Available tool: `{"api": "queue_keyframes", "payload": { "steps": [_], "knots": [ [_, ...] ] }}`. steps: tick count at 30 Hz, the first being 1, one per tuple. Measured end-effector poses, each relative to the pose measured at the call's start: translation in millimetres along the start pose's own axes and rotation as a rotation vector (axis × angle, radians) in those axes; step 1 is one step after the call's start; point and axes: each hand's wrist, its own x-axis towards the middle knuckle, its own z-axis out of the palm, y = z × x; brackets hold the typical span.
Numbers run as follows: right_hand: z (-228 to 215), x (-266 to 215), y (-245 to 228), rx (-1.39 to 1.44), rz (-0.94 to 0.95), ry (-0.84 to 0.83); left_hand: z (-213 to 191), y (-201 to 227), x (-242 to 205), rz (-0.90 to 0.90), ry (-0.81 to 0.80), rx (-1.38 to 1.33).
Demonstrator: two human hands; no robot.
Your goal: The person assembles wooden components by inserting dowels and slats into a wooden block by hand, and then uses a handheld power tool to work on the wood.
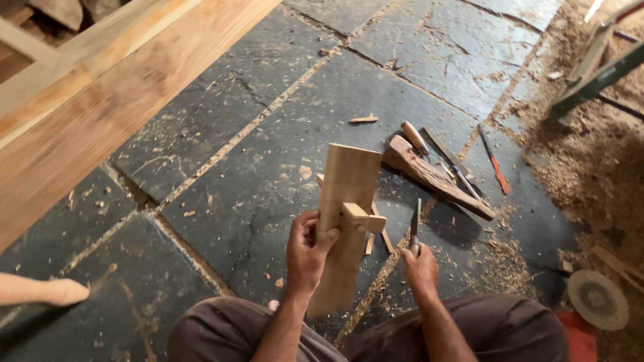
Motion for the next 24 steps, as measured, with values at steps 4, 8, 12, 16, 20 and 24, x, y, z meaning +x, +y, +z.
{"api": "queue_keyframes", "payload": {
  "steps": [4,8,12,16,20,24],
  "knots": [
    [-22,-21,-32,0.086,-0.098,-0.057,1,-7,-2,-0.019,-0.054,-0.189],
    [-41,-46,-54,1.074,-0.246,-0.525,6,-15,-7,-0.092,-0.040,-0.248],
    [-47,-65,-68,1.226,-0.257,-0.586,16,-21,-9,-0.180,-0.054,-0.266],
    [-53,-69,-72,1.246,-0.137,-0.547,26,-23,-13,-0.219,-0.084,-0.259],
    [-57,-62,-70,1.233,-0.118,-0.563,24,-32,-13,-0.264,-0.112,-0.287],
    [-56,-58,-60,1.180,-0.135,-0.637,12,-55,-6,-0.283,-0.043,-0.106]
  ]
}}
